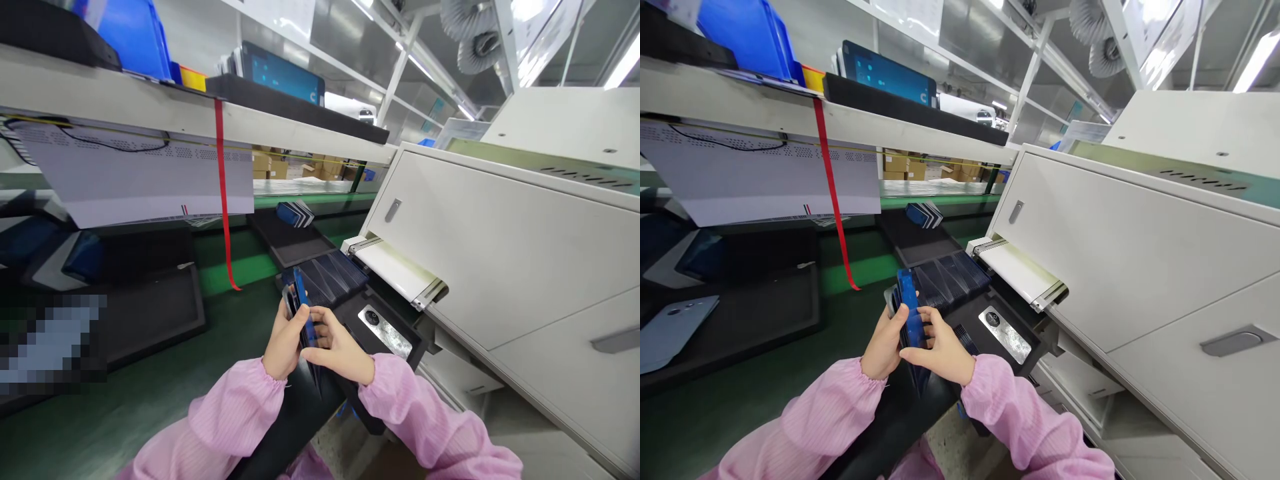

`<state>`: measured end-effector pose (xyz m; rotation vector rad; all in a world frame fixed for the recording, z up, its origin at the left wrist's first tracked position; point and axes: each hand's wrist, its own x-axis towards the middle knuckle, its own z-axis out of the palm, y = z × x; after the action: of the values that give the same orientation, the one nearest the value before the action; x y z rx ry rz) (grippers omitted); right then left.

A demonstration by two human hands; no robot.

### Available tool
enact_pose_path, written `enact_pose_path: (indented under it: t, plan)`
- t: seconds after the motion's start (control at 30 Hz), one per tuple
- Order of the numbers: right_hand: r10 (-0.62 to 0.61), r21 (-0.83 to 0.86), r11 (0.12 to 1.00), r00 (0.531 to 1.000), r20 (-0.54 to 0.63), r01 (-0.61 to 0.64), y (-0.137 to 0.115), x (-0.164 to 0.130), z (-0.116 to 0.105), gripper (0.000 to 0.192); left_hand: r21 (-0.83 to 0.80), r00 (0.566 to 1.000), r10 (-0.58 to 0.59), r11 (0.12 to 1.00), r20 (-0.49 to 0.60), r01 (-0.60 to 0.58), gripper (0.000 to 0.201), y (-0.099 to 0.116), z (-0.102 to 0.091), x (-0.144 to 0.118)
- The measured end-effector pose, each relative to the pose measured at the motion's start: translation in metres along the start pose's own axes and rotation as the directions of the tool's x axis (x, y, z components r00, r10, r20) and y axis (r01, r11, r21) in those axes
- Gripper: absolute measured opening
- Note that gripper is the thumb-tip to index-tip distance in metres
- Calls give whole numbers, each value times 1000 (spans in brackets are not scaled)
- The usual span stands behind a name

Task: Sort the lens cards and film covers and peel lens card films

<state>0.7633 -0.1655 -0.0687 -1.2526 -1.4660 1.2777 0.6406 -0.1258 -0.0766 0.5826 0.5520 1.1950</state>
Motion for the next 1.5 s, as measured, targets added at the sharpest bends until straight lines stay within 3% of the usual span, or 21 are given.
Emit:
enact_pose_path:
  t: [0.1, 0.2, 0.3, 0.47, 0.57, 0.73, 0.93, 1.03, 1.1, 1.2, 1.3, 1.33, 1.4, 1.43, 1.47, 1.5]
  plan:
    - [-18, 114, 993, 1000, 11, 17, 4, 4, -2, 66, -23, 1000, 18, 1000, 13, -17, 53, 4, -1, -1]
    - [-24, 286, 958, 1000, 8, 20, 3, 6, -16, 56, -97, 987, -137, 985, 82, 145, 43, 16, -4, 4]
    - [-6, 432, 902, 1000, 3, 4, -3, 2, -31, 49, -50, 963, -250, 965, 105, 256, 35, 31, -13, 14]
    - [-2, 540, 839, 994, 108, -57, -17, -11, -42, 56, 0, 969, -168, 985, 180, 171, 24, 42, -25, 29]
    - [-8, 551, 832, 992, 123, -62, -20, -12, -40, 61, -88, 986, -115, 988, 124, 127, 27, 39, -23, 30]
    - [-8, 505, 863, 1000, 26, -6, -11, -3, -19, 52, -186, 986, -167, 969, 2, 164, 49, 25, -13, 19]
    - [-24, 241, 970, 999, -35, 32, -5, 7, 15, 52, -135, 981, -192, 971, 39, 195, 63, 13, -11, 10]
    - [-13, 114, 993, 998, -63, 20, -5, 12, 25, 58, -46, 989, -96, 995, -111, 91, 59, 8, -14, 11]
    - [-5, 58, 998, 997, -74, 9, -4, 14, 31, 58, 33, 991, -20, 999, -133, 25, 58, 4, -18, 11]
    - [-19, -28, 999, 997, -69, 17, -4, 10, 38, 64, 147, 995, 81, 985, 52, -88, 59, 1, -26, 9]
    - [-183, -209, 960, 983, 29, 185, -7, 6, 34, 74, 268, 970, 161, 941, 182, -206, 57, 11, -32, 5]
    - [-253, -295, 917, 963, 90, 268, -9, 5, 25, 75, 295, 954, 219, 916, 206, -273, 64, 18, -35, 4]
    - [-284, -483, 818, 950, 133, 312, -9, 3, -7, 64, 348, 865, 386, 801, 321, -487, 78, 32, -41, 5]
    - [-244, -577, 781, 967, 69, 239, -8, 1, -29, 53, 372, 805, 454, 722, 382, -584, 82, 38, -46, 7]
    - [-166, -648, 757, 984, -70, 82, -4, -3, -53, 40, 399, 752, 492, 643, 439, -654, 85, 42, -53, 8]
    - [-51, -680, 710, 949, -310, -184, 1, -7, -79, 30, 424, 713, 512, 576, 479, -699, 88, 44, -61, 9]
